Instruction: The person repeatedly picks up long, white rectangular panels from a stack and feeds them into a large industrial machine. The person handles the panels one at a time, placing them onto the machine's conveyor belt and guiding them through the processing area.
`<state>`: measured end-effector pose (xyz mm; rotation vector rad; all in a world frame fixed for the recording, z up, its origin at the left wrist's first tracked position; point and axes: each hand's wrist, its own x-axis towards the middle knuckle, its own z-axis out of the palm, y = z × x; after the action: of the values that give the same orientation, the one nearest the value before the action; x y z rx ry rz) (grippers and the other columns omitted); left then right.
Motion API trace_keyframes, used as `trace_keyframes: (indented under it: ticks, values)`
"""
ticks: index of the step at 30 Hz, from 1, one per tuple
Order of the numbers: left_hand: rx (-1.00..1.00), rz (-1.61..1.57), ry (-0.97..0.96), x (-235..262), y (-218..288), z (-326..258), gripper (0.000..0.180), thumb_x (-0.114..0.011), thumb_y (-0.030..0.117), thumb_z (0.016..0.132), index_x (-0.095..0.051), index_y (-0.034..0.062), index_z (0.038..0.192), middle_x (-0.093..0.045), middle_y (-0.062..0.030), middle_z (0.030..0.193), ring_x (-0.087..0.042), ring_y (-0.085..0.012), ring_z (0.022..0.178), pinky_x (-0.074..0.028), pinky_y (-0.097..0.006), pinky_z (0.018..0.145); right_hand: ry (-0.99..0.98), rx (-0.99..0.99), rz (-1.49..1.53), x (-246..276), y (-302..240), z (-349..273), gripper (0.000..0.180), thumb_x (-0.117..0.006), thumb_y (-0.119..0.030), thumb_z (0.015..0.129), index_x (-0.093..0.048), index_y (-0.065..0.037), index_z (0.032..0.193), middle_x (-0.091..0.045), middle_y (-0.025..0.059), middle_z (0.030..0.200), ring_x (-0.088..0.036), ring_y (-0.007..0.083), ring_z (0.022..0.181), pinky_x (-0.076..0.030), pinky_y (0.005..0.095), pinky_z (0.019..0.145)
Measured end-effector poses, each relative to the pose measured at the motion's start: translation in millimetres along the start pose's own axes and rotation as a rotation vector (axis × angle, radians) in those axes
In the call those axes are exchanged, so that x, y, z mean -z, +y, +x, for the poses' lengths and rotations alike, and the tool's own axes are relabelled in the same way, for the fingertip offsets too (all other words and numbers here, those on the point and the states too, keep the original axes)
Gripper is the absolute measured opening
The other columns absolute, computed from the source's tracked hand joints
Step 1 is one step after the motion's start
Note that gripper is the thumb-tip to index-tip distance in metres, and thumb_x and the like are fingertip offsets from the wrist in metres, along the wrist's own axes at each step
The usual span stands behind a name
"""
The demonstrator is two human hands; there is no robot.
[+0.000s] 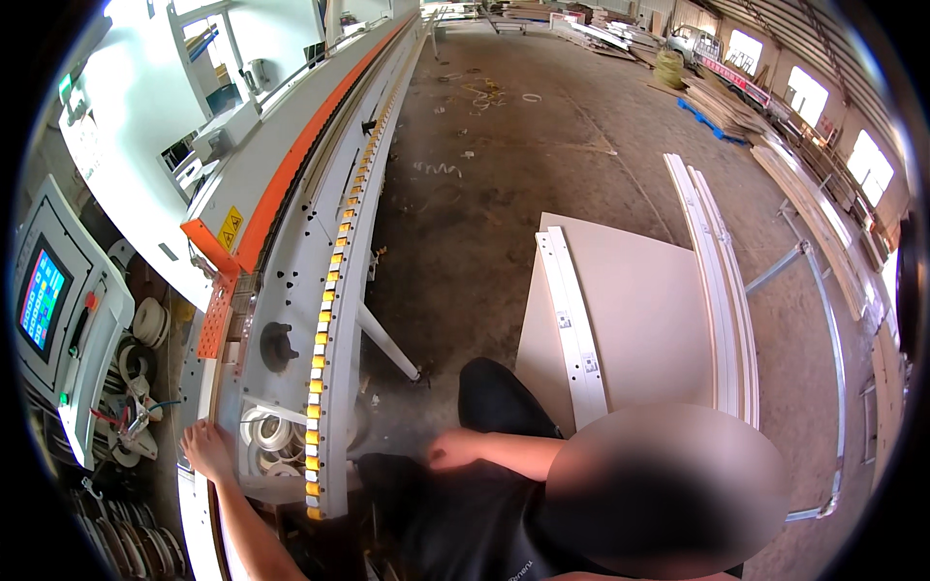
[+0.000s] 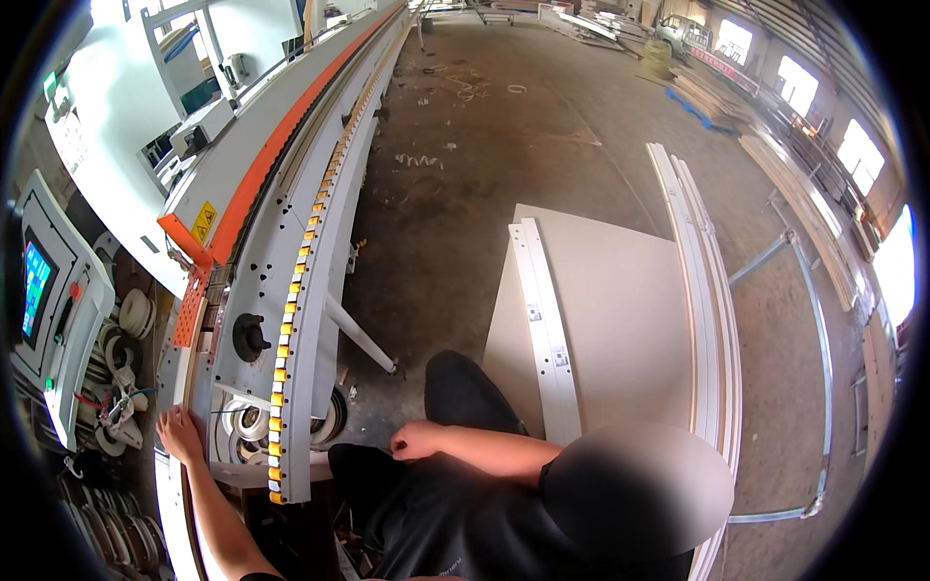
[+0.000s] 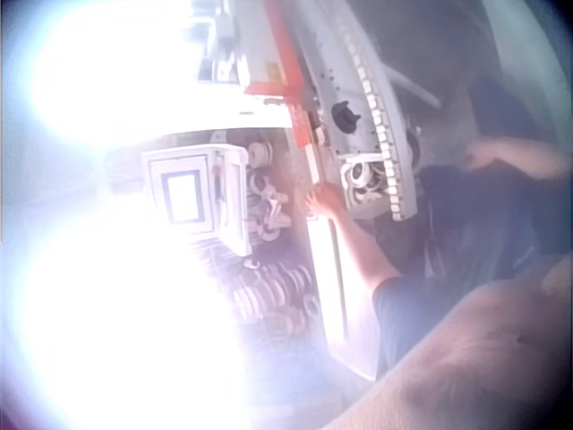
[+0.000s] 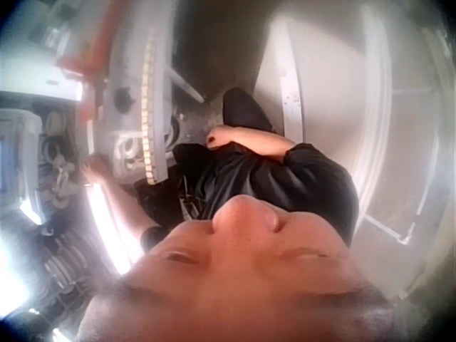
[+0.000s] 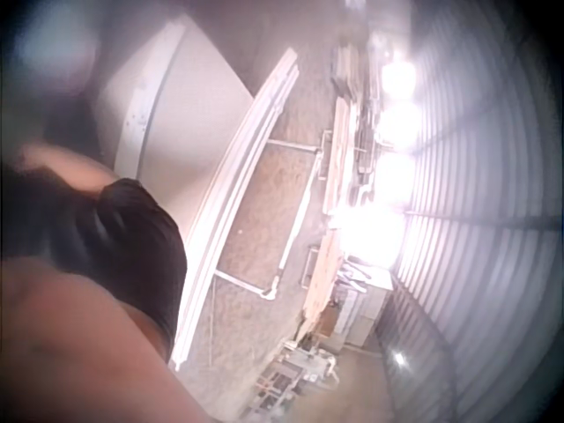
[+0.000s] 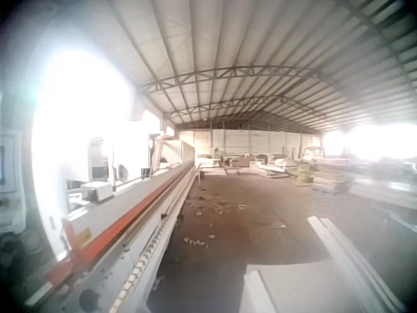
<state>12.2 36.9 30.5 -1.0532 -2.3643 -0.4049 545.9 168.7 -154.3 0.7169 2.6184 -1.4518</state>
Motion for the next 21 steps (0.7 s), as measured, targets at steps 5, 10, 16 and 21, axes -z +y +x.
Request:
trace_keyframes:
  ticks: [5, 10, 16, 21]
  values:
    - [-0.014, -0.015, 0.021, -3.1, -7.2, 1.8, 0.021, -0.068, 0.026, 0.102, -0.079, 0.009, 0.11, -0.074, -0.0098, 0.118, -0.067, -0.0358, 0.118, -0.054, -0.049, 0.102, 0.032, 0.053, 0.028, -3.0, 5.3, 3.3, 0.033, -0.076, -0.033, 0.093, -0.083, -0.018, 0.121, -0.083, 0.0127, 0.114, -0.078, 0.0361, 0.105, -0.061, 0.048, 0.092]
    - [-0.024, -0.026, 0.027, -5.0, -7.7, 2.5, 0.021, -0.068, 0.026, 0.102, -0.079, 0.0091, 0.11, -0.074, -0.0103, 0.117, -0.067, -0.0358, 0.117, -0.053, -0.049, 0.102, 0.046, 0.055, 0.028, -7.9, 11.8, 7.3, 0.032, -0.076, -0.025, 0.089, -0.083, -0.017, 0.119, -0.083, 0.0119, 0.114, -0.078, 0.0348, 0.104, -0.061, 0.0473, 0.092]
    - [-0.046, -0.014, 0.054, -4.0, -6.1, 1.7, 0.021, -0.068, 0.027, 0.103, -0.078, 0.0094, 0.109, -0.074, -0.0104, 0.116, -0.067, -0.0359, 0.117, -0.053, -0.05, 0.102, 0.132, 0.05, 0.075, -17.5, 19.7, 13.0, 0.026, -0.07, -0.01, 0.084, -0.08, -0.011, 0.108, -0.082, 0.0101, 0.104, -0.078, 0.0321, 0.099, -0.06, 0.046, 0.084]
    - [-0.013, -0.006, 0.04, -4.7, -6.3, 3.0, 0.021, -0.068, 0.027, 0.103, -0.078, 0.009, 0.109, -0.074, -0.0099, 0.116, -0.067, -0.036, 0.117, -0.054, -0.05, 0.101, 0.172, 0.055, 0.096, -17.7, 23.3, 16.3, 0.028, -0.072, -0.011, 0.079, -0.078, -0.01, 0.106, -0.08, 0.0101, 0.102, -0.077, 0.0319, 0.096, -0.06, 0.0455, 0.083]
